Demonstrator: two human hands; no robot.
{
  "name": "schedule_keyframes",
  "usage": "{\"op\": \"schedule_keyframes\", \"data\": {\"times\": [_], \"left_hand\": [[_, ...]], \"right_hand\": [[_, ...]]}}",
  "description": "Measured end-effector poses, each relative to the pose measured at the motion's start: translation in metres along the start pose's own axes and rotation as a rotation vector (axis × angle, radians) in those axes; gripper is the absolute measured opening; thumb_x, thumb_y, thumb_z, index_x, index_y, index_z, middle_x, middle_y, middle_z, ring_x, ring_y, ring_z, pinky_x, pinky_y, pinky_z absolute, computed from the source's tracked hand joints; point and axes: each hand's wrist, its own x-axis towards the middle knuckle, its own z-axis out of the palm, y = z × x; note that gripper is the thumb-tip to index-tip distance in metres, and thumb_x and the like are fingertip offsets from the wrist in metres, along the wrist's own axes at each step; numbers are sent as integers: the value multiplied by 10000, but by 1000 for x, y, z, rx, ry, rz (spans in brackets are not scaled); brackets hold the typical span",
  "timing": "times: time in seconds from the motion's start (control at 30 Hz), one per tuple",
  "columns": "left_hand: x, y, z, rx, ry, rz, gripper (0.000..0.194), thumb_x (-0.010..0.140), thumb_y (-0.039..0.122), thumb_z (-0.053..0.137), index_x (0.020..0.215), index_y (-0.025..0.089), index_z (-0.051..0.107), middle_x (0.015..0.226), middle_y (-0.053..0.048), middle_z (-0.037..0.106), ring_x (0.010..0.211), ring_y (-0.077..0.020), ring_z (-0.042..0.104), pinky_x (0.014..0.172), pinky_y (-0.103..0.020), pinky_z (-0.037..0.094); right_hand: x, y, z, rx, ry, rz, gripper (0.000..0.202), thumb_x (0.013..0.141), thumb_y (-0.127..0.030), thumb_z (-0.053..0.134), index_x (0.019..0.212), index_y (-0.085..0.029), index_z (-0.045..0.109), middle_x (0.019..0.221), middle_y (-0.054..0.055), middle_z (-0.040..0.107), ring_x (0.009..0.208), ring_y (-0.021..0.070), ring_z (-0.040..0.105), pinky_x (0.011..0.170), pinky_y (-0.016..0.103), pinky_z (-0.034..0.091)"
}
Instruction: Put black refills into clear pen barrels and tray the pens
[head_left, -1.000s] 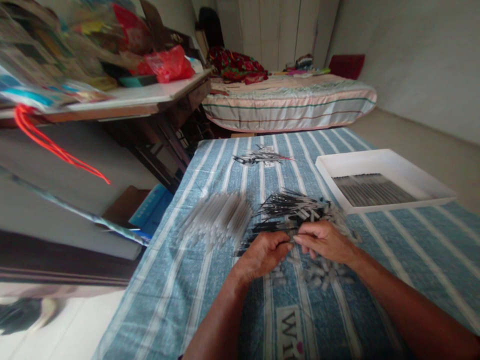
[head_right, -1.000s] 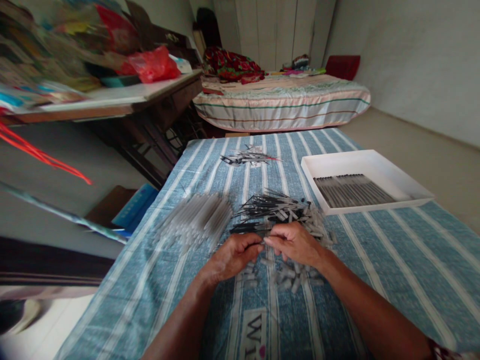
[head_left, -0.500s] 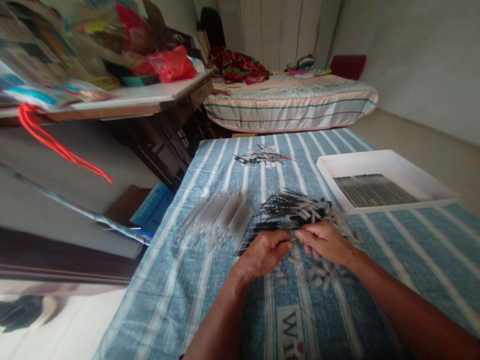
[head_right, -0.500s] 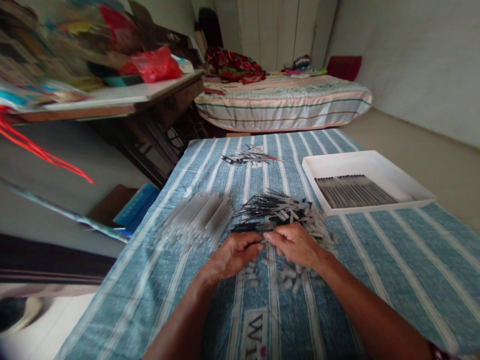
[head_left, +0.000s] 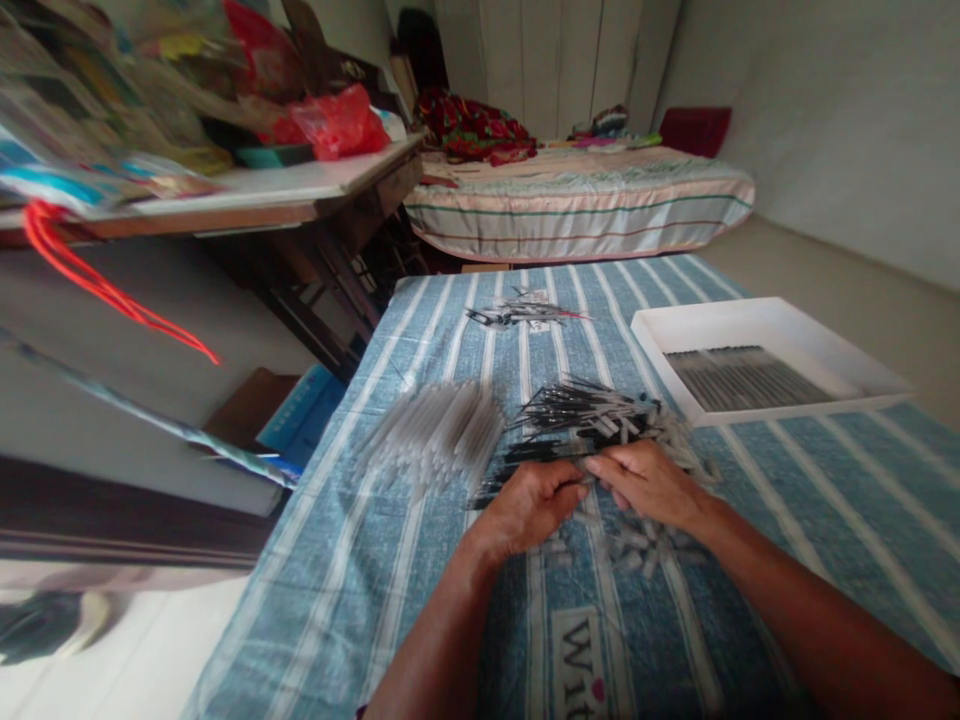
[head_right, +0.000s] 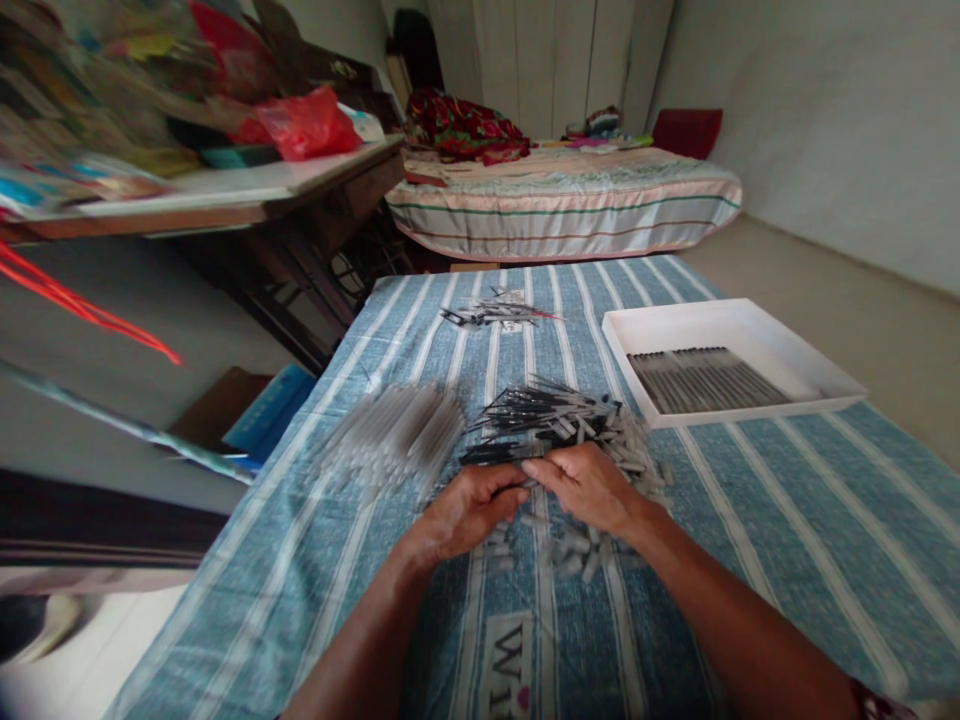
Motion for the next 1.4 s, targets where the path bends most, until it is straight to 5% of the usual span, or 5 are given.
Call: {"op": "schedule_keyframes", "data": {"times": [0.4,0.53,0.77,1.0,1.4], "left_hand": [[0,1,1,10,-3,7,221,845,229,464,673,143,573,583,44,486,562,-88,436,522,-184,334],[0,2,1,-1,-16,24,192,846,213,459,748,142,607,595,43,498,559,-86,434,517,-178,336],[1,2,1,70,21,42,213,840,208,466,667,138,570,576,48,432,559,-83,407,516,-179,314],[1,3,0,180,92,149,192,864,211,457,779,150,618,696,-2,559,688,-123,531,627,-204,379],[-2,-1,-9,293,111,102,140,828,170,501,801,152,637,757,-26,586,723,-139,543,653,-228,393]], "right_hand": [[-2,-3,-2,-41,45,-67,277,809,-379,520,614,-184,546,496,-41,532,429,85,463,424,194,327],[-3,-3,-3,-4,15,-8,387,848,-411,453,535,-186,484,449,-39,499,387,78,450,404,192,323],[-3,0,1,89,-31,38,286,835,-383,477,625,-190,496,505,-51,531,373,70,471,380,178,329],[0,-1,2,174,-19,122,309,831,-400,482,607,-188,463,490,-50,533,345,62,451,359,170,326],[3,-4,-3,98,30,74,336,841,-420,466,601,-186,468,497,-42,533,352,70,468,367,175,332]]}}
